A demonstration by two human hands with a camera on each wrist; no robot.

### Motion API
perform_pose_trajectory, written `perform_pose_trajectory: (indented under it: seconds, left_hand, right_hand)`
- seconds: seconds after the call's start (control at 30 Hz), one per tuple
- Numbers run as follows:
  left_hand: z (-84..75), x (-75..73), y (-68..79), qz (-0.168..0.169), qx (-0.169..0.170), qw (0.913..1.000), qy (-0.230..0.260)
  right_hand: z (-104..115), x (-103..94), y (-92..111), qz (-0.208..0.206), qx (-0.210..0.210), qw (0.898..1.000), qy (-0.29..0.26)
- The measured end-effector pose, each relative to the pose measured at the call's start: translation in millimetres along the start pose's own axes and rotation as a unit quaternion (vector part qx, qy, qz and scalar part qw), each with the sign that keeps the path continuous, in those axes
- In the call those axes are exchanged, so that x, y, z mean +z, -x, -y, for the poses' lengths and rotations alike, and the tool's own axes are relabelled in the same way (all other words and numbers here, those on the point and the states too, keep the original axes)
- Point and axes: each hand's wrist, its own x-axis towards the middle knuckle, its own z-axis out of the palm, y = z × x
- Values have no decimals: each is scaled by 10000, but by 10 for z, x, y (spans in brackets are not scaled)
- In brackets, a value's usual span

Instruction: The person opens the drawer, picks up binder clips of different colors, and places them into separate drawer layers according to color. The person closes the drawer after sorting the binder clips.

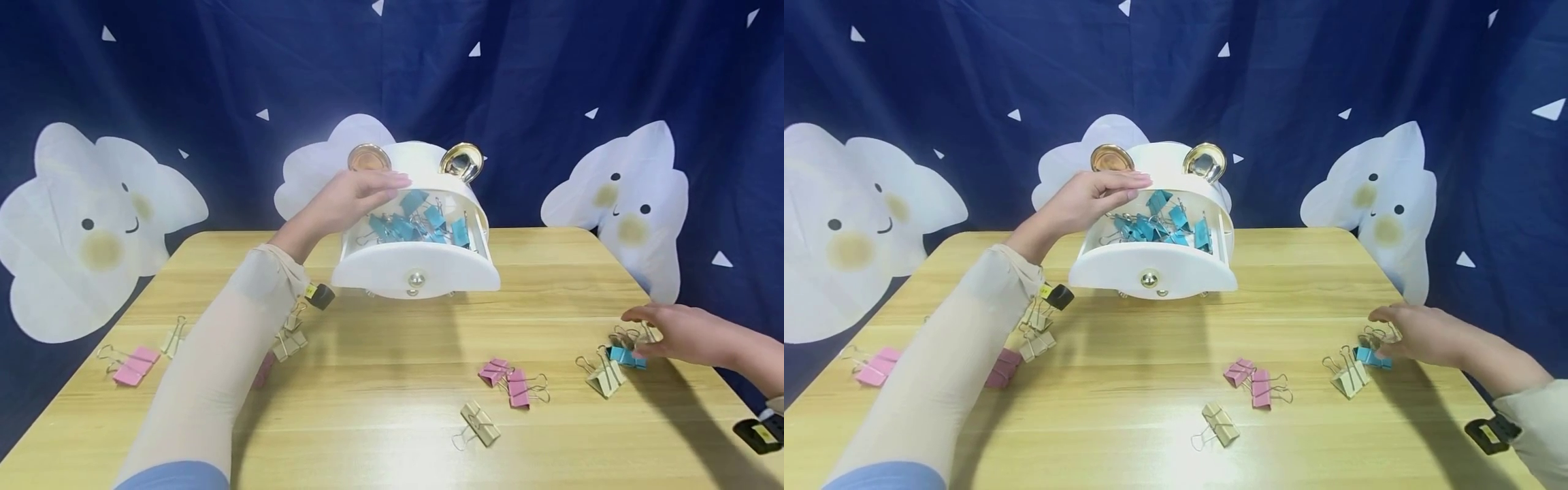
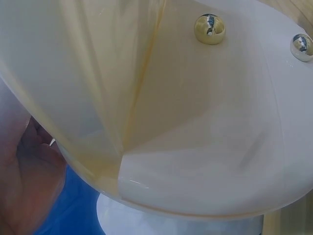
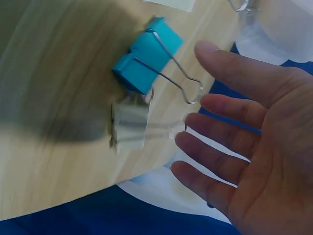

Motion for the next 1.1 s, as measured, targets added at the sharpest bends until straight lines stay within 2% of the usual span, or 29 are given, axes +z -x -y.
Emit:
perform_pose_trajectory:
  seconds: [0.1, 0.23, 0.47, 0.6, 0.77, 0.9, 1.0, 1.1]
  left_hand:
    - [5, -3, -1, 8, -10, 10000, 1]
    - [-3, -11, -29, -46, 52, 10000, 43]
    - [0, -9, -4, -17, 3, 10000, 7]
    - [25, 13, 5, -12, -37, 10000, 29]
    - [55, 42, 5, 34, -53, 10000, 3]
    - [48, 36, -6, 19, -27, 10000, 35]
    - [34, 20, -9, -2, -29, 10000, 45]
    - [30, 16, -8, -13, -40, 10000, 13]
  right_hand:
    - [-29, 59, -11, 107, 24, 9999, -101]
    - [-58, 107, -30, 10, -10, 10000, -58]
    - [-69, 256, -87, -553, -610, 9948, 607]
    - [-46, 313, -100, -568, -784, 9923, 770]
    - [-19, 314, -134, -563, -1129, 9906, 522]
    - [4, 254, -175, -807, -1482, 9852, 296]
    - [37, 201, -202, -999, -1516, 9831, 243]
    - [70, 165, -211, -1040, -1344, 9854, 127]
